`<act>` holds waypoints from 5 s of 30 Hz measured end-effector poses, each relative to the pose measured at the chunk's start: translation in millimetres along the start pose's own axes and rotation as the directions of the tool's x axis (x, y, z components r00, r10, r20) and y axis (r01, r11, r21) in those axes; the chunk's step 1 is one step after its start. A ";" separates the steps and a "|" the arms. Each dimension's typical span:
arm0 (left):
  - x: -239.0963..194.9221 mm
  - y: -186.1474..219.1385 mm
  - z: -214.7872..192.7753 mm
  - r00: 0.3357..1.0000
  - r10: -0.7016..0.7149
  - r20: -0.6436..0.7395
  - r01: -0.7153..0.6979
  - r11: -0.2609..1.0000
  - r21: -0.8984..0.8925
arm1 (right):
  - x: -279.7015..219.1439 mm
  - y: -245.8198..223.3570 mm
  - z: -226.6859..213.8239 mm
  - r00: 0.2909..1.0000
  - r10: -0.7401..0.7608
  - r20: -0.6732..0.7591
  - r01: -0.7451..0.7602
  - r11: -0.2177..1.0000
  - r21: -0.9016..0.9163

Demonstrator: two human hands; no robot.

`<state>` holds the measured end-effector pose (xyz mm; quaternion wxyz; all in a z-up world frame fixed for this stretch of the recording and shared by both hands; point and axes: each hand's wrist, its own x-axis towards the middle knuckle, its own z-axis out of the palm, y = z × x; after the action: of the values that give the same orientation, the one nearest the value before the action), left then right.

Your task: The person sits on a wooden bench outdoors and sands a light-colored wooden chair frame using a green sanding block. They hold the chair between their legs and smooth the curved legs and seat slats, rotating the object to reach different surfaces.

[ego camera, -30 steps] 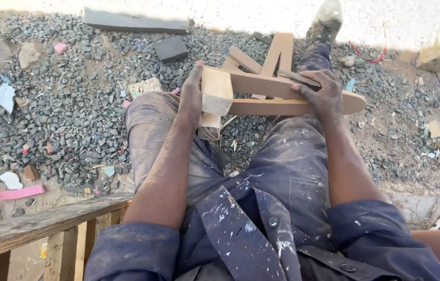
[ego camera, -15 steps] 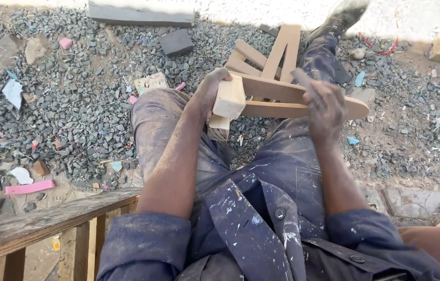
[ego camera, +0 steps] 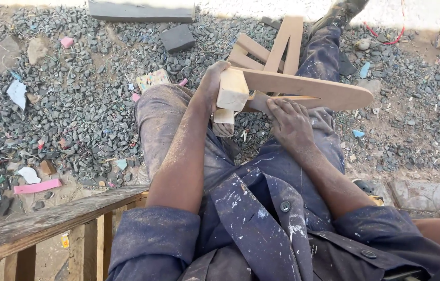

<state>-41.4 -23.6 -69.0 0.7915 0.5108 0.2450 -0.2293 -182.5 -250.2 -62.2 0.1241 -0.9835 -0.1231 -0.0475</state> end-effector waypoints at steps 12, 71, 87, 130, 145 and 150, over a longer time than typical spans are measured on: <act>-37.6 2.1 22.9 0.988 0.146 -0.054 -0.139 0.984 0.110 | 37.7 -56.8 16.5 0.995 -0.085 0.061 0.088 0.995 -0.056; -15.0 -16.4 9.6 0.994 0.085 0.062 -0.073 0.983 -0.167 | 1.4 -9.6 -38.2 0.776 0.510 0.371 -0.623 0.713 0.321; -18.9 -10.1 18.8 0.997 0.023 -0.067 -0.026 0.999 -0.035 | 5.1 -9.3 23.3 0.989 0.138 0.055 -0.128 0.979 -0.155; -38.5 -7.1 40.7 0.981 0.132 -0.142 -0.112 0.984 0.141 | 31.4 -38.9 34.9 0.956 -0.049 -0.288 0.035 0.998 -0.054; -25.3 -5.7 27.2 0.995 0.028 -0.091 -0.021 0.997 0.071 | 15.7 -16.4 -6.1 0.980 0.153 0.126 -0.121 0.966 -0.231; -35.8 -3.9 36.5 0.988 0.045 -0.147 -0.034 0.996 0.081 | 11.8 -10.8 4.1 0.935 0.252 0.247 -0.199 0.955 -0.221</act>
<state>-65.9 -54.6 -36.4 0.7549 0.5618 0.2838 -0.1843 -173.6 -236.2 -62.2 0.0150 -0.9955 -0.0197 0.0914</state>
